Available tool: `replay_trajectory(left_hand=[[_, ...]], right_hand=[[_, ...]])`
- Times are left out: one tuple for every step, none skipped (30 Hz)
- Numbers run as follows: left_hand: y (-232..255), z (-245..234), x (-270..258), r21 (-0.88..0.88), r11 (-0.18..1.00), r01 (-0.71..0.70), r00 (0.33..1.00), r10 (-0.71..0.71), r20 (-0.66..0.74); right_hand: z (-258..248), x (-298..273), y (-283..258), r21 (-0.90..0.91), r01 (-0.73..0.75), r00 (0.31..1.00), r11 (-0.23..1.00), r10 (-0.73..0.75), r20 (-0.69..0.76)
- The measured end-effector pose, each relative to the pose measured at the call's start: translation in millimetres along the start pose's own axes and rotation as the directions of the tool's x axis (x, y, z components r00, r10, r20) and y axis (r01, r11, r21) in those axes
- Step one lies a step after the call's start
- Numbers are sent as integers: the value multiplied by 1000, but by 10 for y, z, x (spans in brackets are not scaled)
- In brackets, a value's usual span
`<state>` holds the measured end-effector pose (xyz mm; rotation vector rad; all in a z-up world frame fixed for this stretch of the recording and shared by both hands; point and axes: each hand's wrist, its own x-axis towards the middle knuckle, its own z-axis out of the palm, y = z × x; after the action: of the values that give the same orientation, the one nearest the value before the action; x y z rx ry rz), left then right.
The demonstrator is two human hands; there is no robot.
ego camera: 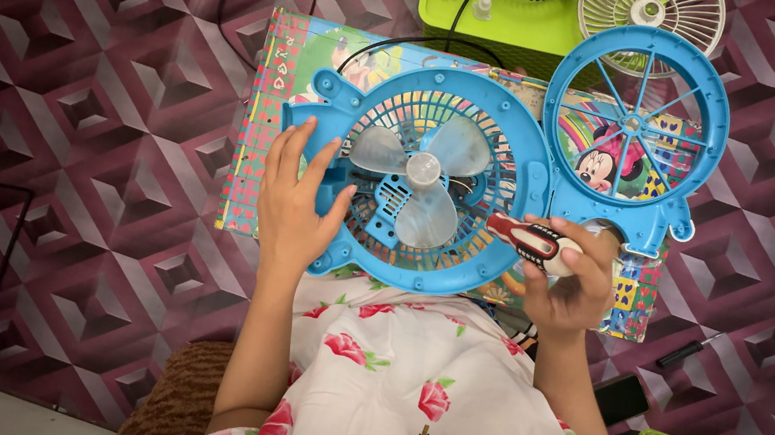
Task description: The person disassembles a small blue electric fan by removing the front grille and fan blades, then reassembles it by reinstalling the blades and securing the grille with a screwdriver. The person works on their lap and uses a screwdriver to tighten screws.
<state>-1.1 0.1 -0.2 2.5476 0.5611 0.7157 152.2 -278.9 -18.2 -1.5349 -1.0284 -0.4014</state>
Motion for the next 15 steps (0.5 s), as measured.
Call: replay_trajectory(left_hand=[[1, 0, 4, 0, 1000, -3, 1000, 3, -4], [4, 1, 8, 0, 1000, -5, 1000, 5, -8], [5, 3, 9, 0, 1000, -7, 1000, 7, -12], [6, 2, 7, -3, 1000, -4, 1000, 4, -11], [10, 0, 3, -6, 1000, -2, 1000, 2, -9], [13, 0, 0, -9, 1000, 1, 1000, -1, -7], [13, 1, 1, -13, 1000, 2, 1000, -2, -6], [12, 1, 2, -16, 1000, 3, 1000, -3, -5], [11, 1, 3, -19, 1000, 5, 1000, -5, -4], [10, 2, 6, -19, 1000, 2, 1000, -3, -5], [8, 2, 8, -19, 1000, 1, 1000, -1, -7], [6, 2, 10, -19, 1000, -1, 1000, 0, -9], [4, 2, 13, -18, 1000, -2, 1000, 2, -10], [2, 4, 15, -16, 1000, -4, 1000, 4, -11], [2, 6, 14, -15, 1000, -6, 1000, 6, -11]], right_hand=[[-1, 9, -4, 2, 7, 1000, 1000, -7, -4], [3, 15, -5, 5, 14, 1000, 1000, -14, -8], [2, 17, -7, 7, 21, 1000, 1000, -21, -11], [6, 16, -5, 16, 17, 999, 1000, -17, -27], [9, 12, -3, 24, 13, 999, 1000, -12, -43], [8, 6, 0, 32, 8, 998, 999, -7, -59], [7, 1, 4, 33, 5, 998, 999, -3, -58], [8, -4, 10, 33, 2, 998, 999, 0, -58], [9, -8, 14, 34, -1, 998, 999, 3, -57], [10, -11, 16, 29, 0, 998, 1000, 2, -55], [13, -13, 18, 25, 1, 999, 1000, 0, -53], [16, -14, 19, 21, 2, 999, 1000, -1, -50], [17, -11, 22, 17, 8, 999, 1000, -7, -46], [18, -7, 24, 13, 14, 999, 1000, -13, -42], [16, -7, 23, 8, 19, 999, 1000, -19, -37]])
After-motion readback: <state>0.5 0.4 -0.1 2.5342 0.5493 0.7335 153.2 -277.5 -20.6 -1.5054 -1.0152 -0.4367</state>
